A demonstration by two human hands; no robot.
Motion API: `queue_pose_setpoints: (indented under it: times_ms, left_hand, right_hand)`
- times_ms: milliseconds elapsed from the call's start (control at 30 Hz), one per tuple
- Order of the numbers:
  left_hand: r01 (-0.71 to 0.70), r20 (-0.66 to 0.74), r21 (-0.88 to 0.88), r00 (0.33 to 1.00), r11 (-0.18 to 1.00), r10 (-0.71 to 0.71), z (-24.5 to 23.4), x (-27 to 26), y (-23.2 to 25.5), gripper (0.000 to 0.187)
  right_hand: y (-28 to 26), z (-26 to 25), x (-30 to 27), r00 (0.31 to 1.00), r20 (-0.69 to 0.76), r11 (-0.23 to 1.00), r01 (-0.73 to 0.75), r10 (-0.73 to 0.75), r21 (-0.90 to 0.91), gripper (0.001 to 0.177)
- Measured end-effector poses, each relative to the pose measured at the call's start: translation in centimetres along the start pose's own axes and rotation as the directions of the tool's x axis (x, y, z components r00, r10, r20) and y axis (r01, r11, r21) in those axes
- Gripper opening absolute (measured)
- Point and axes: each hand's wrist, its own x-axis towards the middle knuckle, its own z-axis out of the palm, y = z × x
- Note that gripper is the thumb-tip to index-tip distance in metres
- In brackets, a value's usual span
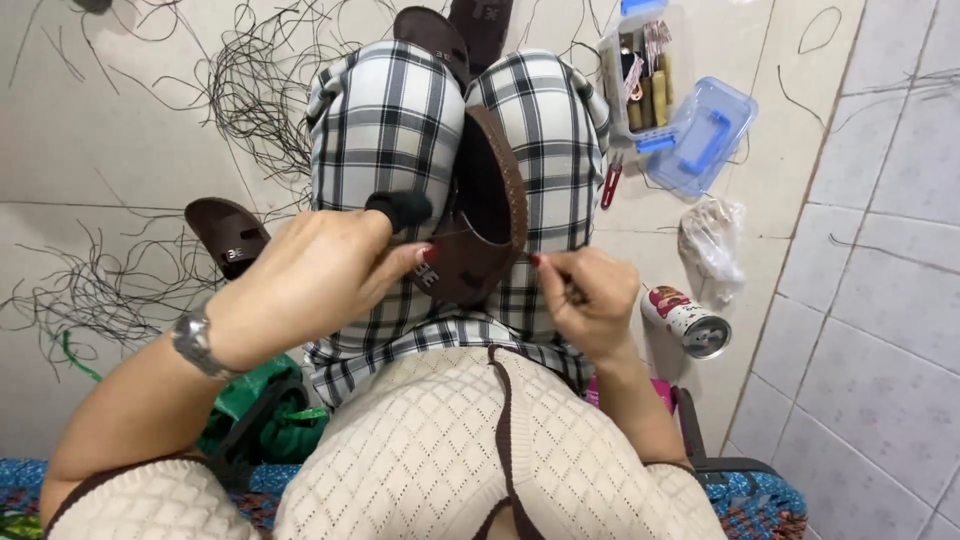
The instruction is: Hand-sewing straps onto a brown sandal using a needle and thread while sitting on the floor.
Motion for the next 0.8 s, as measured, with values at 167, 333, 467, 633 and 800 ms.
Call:
queue_pose_setpoints:
  times_ms: [167,333,467,633,800]
  left_hand:
    - [0.023,0.410,-0.116,0.912,0.993,0.027,-0.2,1.4,-0.7,0.045]
    - [-0.464,-0.358,-0.855,0.852,0.233,0.383,4.7,5.3,-1.0,0.023]
    - [-0.580,-0.582,-0.811,0.813,0.077,-0.011,6.4,7.3,0.6,0.024]
    - [0.024,0.054,-0.406,0.999,0.914,-0.003,-3.7,2.2,-3.9,0.029]
    - [-0.092,-0.709,0.272,0.653,0.958,0.264,-2.3,1.1,-6.0,0.025]
  right_hand:
    - [0.2,0.4,0.3,0.980,-0.039,0.964,-0.186,0.197,0.192,0.007]
    - [0.4,0.3,-0.5,0.930,0.074,0.853,-0.360,0.360,0.378,0.008]
    - [0.6,1.8,-0.1,0.933,-0.031,0.870,-0.323,0.360,0.373,0.011]
    - [-1.9,-2.9,1.4,0.927,0.364,0.988,-0.128,0.088,0.088,0.031]
    - [-3.4,-4.1,1.2,0.899,0.437,0.922,0.183,-0.016,-0.342,0.060]
